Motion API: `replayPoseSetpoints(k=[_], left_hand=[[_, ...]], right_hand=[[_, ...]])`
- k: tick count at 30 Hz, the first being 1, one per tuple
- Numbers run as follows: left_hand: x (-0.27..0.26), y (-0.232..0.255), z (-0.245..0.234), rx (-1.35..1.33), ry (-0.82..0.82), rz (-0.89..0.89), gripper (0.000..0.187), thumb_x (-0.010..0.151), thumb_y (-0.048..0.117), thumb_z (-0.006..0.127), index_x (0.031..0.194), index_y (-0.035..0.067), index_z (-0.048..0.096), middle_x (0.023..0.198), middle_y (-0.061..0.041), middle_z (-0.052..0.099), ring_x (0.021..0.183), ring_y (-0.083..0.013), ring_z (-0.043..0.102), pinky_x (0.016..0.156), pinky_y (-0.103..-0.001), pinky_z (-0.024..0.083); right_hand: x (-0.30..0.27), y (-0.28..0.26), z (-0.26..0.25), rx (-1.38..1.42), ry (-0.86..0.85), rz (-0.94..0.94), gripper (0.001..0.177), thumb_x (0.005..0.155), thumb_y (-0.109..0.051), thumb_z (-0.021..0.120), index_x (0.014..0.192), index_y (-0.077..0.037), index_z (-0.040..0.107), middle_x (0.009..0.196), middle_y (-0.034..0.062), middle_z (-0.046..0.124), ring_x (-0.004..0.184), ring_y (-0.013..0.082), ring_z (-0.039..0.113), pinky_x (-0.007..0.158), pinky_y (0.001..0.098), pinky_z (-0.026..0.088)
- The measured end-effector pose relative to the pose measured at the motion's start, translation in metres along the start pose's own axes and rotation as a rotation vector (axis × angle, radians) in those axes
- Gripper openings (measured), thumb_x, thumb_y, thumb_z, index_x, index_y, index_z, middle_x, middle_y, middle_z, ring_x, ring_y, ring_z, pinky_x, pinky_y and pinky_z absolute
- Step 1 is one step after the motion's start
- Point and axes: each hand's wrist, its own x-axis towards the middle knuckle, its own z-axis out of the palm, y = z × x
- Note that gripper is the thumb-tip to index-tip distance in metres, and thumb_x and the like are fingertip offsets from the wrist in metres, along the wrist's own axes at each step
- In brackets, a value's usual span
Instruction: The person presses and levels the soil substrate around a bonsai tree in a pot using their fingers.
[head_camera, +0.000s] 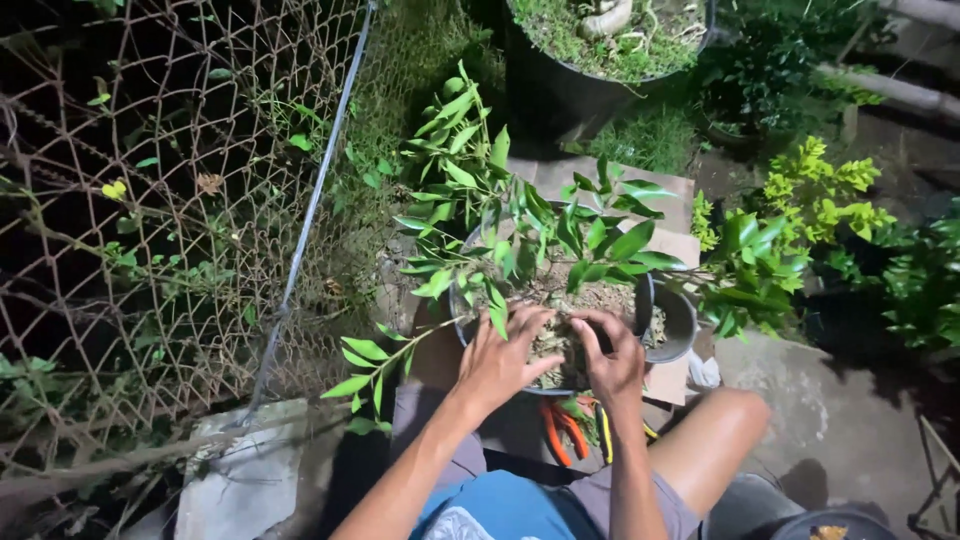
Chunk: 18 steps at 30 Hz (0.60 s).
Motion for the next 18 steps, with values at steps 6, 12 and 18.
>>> replayPoseSetpoints(k=[6,12,18], left_hand=[[-0.003,-0.007,0.016,0.094,0.181,0.044,0.045,0.088,0.041,0.078,0.128,0.025,0.067,0.109,-0.006,0.072,0.117,-0.0362,0.066,0.098,-0.06,0.05],[-0.003,-0.006,0.024,0.162,0.289,0.048,0.028,0.092,0.04,0.073,0.119,0.031,0.074,0.097,-0.001,0.075,0.112,-0.0286,0.068,0.088,-0.048,0.055],[0.0,0.002,0.014,0.138,0.311,0.056,0.017,0.093,0.036,0.074,0.11,0.031,0.076,0.094,0.002,0.076,0.108,-0.0235,0.068,0.085,-0.042,0.056]], right_hand=[[-0.005,0.0,-0.007,0.026,0.035,-0.005,0.014,0.096,-0.028,0.073,0.104,-0.019,0.08,0.093,0.01,0.08,0.093,0.0322,0.074,0.091,0.0435,0.055],[-0.007,-0.008,-0.018,0.095,0.05,-0.013,0.013,0.096,-0.027,0.072,0.105,-0.02,0.08,0.092,0.0109,0.08,0.093,0.032,0.075,0.089,0.0454,0.056],[-0.006,0.008,-0.017,0.269,0.121,-0.012,0.009,0.095,-0.017,0.074,0.103,-0.016,0.08,0.092,0.0112,0.08,0.089,0.0244,0.076,0.084,0.0411,0.059]])
